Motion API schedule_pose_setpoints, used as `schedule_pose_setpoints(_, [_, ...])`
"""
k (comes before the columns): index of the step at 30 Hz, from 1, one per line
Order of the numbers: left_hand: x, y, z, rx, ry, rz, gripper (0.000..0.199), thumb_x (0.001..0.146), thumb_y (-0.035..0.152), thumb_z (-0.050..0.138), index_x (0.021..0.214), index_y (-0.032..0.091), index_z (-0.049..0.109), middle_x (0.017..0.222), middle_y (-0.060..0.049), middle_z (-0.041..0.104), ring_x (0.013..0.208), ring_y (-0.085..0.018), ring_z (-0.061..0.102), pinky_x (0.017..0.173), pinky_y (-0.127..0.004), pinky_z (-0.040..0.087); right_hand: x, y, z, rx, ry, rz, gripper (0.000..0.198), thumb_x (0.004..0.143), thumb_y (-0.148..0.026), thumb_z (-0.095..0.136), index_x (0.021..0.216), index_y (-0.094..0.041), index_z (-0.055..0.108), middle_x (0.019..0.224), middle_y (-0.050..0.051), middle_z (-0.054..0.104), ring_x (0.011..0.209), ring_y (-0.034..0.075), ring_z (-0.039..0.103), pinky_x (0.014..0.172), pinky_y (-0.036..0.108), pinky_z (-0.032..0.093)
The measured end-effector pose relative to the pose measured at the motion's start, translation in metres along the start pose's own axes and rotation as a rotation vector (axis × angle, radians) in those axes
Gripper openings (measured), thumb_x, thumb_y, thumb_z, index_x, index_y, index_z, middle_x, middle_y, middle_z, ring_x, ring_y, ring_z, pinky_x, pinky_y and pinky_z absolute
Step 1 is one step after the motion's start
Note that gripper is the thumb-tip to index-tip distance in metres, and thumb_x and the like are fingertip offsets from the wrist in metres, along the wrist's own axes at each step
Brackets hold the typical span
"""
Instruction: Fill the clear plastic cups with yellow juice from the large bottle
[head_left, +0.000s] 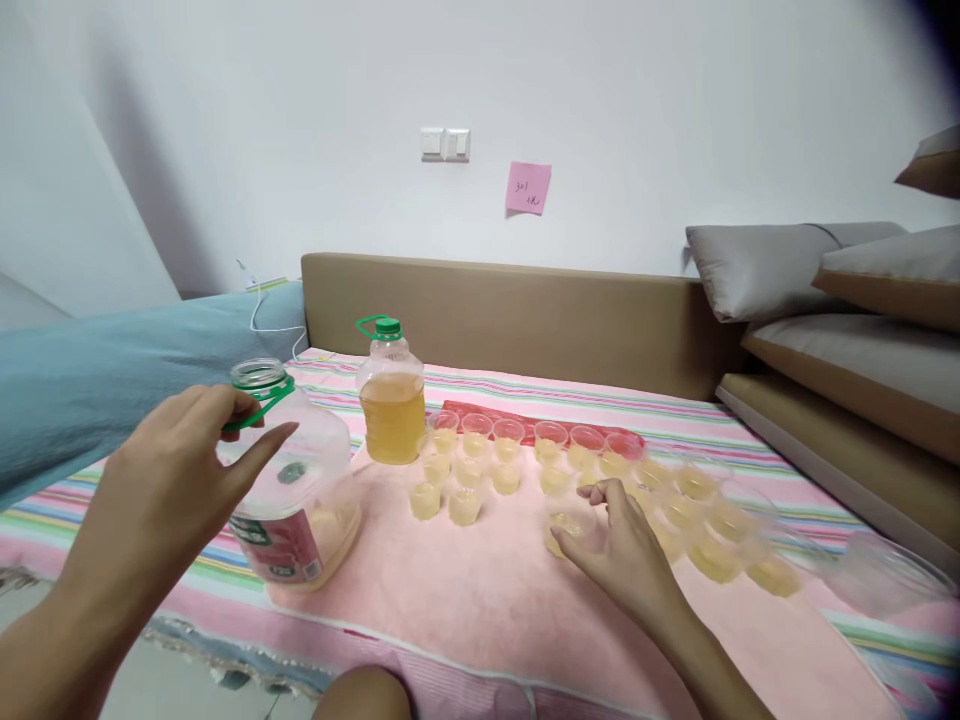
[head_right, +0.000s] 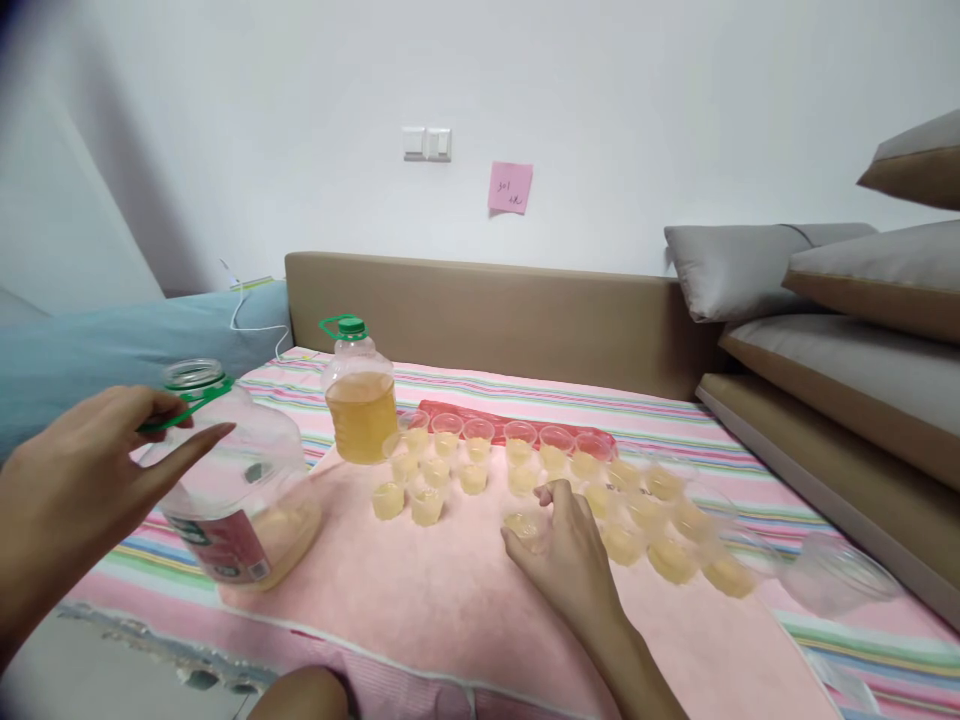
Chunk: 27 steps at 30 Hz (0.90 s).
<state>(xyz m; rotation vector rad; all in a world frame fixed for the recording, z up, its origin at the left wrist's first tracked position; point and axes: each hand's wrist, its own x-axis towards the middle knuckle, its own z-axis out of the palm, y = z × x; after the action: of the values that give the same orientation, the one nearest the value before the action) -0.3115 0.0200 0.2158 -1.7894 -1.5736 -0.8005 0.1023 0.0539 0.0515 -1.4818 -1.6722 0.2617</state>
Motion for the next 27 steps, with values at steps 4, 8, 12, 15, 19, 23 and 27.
schedule_pose_setpoints(4, [-0.002,-0.001,0.004,0.005,-0.012,0.041,0.039,0.104,0.059,0.037,0.091,0.023,0.047,0.086,-0.002,0.054,0.081,-0.024,0.054,0.074,-0.033,0.036,0.010,-0.010,0.016,0.012,-0.012,-0.029,0.044,0.078,-0.059,0.060,0.100,-0.025,0.044,0.111,0.006,0.059,0.103,0.029,0.053,0.084,0.042,0.045])
schedule_pose_setpoints(8, [-0.005,-0.003,0.008,0.012,0.023,0.086,0.036,0.106,0.054,0.038,0.091,0.023,0.046,0.083,-0.001,0.051,0.080,-0.024,0.052,0.074,-0.035,0.038,0.019,-0.018,0.038,0.020,-0.028,-0.040,0.046,0.078,-0.061,0.059,0.101,-0.024,0.045,0.107,0.006,0.058,0.100,0.030,0.052,0.082,0.043,0.045])
schedule_pose_setpoints(12, [-0.008,-0.005,0.010,0.007,0.048,0.106,0.034,0.107,0.050,0.040,0.092,0.022,0.049,0.084,-0.002,0.051,0.082,-0.025,0.053,0.075,-0.036,0.040,0.024,-0.022,0.052,0.009,-0.036,-0.054,0.045,0.078,-0.061,0.058,0.100,-0.024,0.046,0.106,0.006,0.059,0.100,0.031,0.051,0.083,0.044,0.044])
schedule_pose_setpoints(15, [-0.011,-0.008,0.010,0.028,0.068,0.133,0.038,0.106,0.053,0.040,0.098,0.019,0.054,0.089,-0.005,0.055,0.086,-0.028,0.053,0.079,-0.040,0.042,0.023,-0.020,0.050,-0.017,-0.028,-0.061,0.044,0.079,-0.060,0.058,0.101,-0.024,0.047,0.105,0.007,0.059,0.098,0.031,0.051,0.082,0.043,0.043])
schedule_pose_setpoints(19, [-0.015,-0.007,0.012,0.063,0.116,0.167,0.053,0.105,0.060,0.037,0.103,0.012,0.060,0.093,-0.012,0.060,0.090,-0.033,0.054,0.086,-0.046,0.044,0.022,-0.011,0.028,-0.061,0.007,-0.059,0.045,0.080,-0.062,0.058,0.101,-0.024,0.048,0.107,0.007,0.059,0.098,0.032,0.052,0.082,0.042,0.041])
schedule_pose_setpoints(23, [-0.015,-0.003,0.017,0.087,0.172,0.144,0.060,0.103,0.064,0.036,0.102,0.010,0.062,0.089,-0.013,0.062,0.093,-0.036,0.060,0.088,-0.050,0.045,0.021,0.008,-0.006,-0.127,0.041,-0.046,0.047,0.079,-0.065,0.060,0.099,-0.024,0.049,0.108,0.006,0.061,0.099,0.033,0.052,0.080,0.042,0.039])
schedule_pose_setpoints(27, [-0.019,-0.003,0.020,0.001,0.214,0.000,0.062,0.098,0.067,0.046,0.115,0.008,0.060,0.104,-0.018,0.061,0.111,-0.041,0.056,0.101,-0.060,0.042,0.020,0.032,-0.030,-0.235,0.080,-0.029,0.049,0.079,-0.070,0.058,0.097,-0.025,0.050,0.107,0.005,0.062,0.098,0.033,0.054,0.079,0.041,0.039])
